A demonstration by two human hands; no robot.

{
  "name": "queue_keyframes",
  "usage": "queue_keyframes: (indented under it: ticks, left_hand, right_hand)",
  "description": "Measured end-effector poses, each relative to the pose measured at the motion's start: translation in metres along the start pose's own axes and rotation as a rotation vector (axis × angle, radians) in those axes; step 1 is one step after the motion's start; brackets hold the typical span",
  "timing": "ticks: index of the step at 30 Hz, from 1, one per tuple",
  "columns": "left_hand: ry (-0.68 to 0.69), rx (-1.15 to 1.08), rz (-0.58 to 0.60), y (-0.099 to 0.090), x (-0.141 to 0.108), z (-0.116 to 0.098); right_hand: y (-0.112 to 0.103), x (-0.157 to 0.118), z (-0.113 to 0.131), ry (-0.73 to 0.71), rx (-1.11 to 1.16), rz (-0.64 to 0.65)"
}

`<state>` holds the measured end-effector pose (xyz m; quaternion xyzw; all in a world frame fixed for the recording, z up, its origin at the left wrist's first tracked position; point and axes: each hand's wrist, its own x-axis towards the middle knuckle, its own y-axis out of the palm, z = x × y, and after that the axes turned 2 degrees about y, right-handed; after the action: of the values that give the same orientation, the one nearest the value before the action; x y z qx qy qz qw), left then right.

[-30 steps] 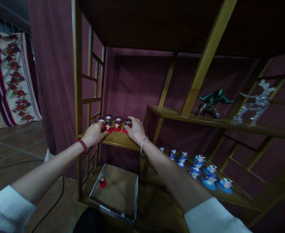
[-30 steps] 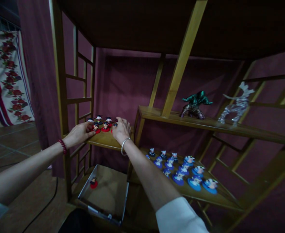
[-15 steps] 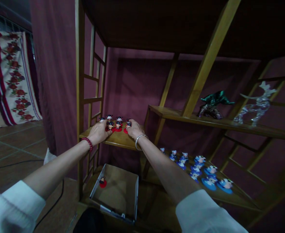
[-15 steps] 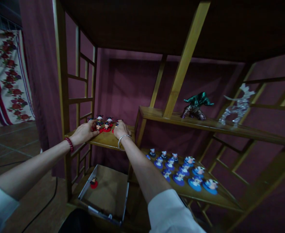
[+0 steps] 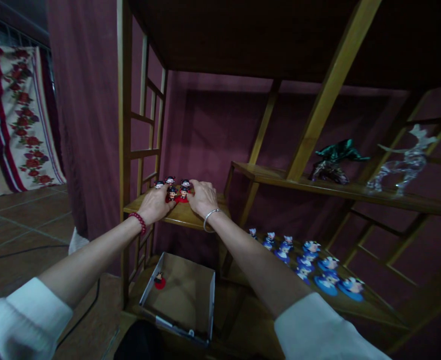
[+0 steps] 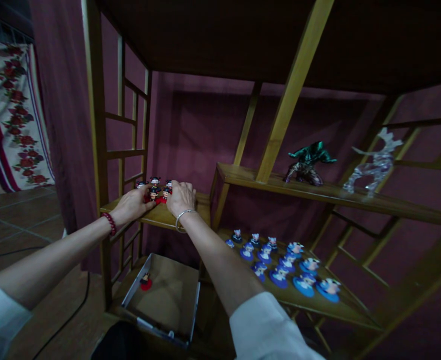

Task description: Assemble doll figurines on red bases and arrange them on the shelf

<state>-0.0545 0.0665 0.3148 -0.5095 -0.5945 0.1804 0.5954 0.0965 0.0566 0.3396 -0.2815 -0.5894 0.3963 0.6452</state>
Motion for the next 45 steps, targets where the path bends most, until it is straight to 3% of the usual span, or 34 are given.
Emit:
queue_keyframes:
  ticks: [7,10,33,45]
  left_hand:
    - [0.033,-0.025,-0.021,0.001,-0.001,0.002]
    - [0.029,-0.031,-0.024,0.002,-0.001,0.002]
    - [-0.039,0.163,0.114,-0.003,0.014,-0.020]
    - [-0.066,0.158,0.128,0.001,0.018,-0.017]
  right_hand:
    - [0.015,0.020,0.011,-0.063,-0.061,0.112]
    - [0.019,0.024,0.009,-0.078,-0.088,0.102]
    - [0.016,0.013,-0.005,-0.037,-0.076,0.119]
    - [0.015,0.012,-0.004,-0.064,-0.042,0.116]
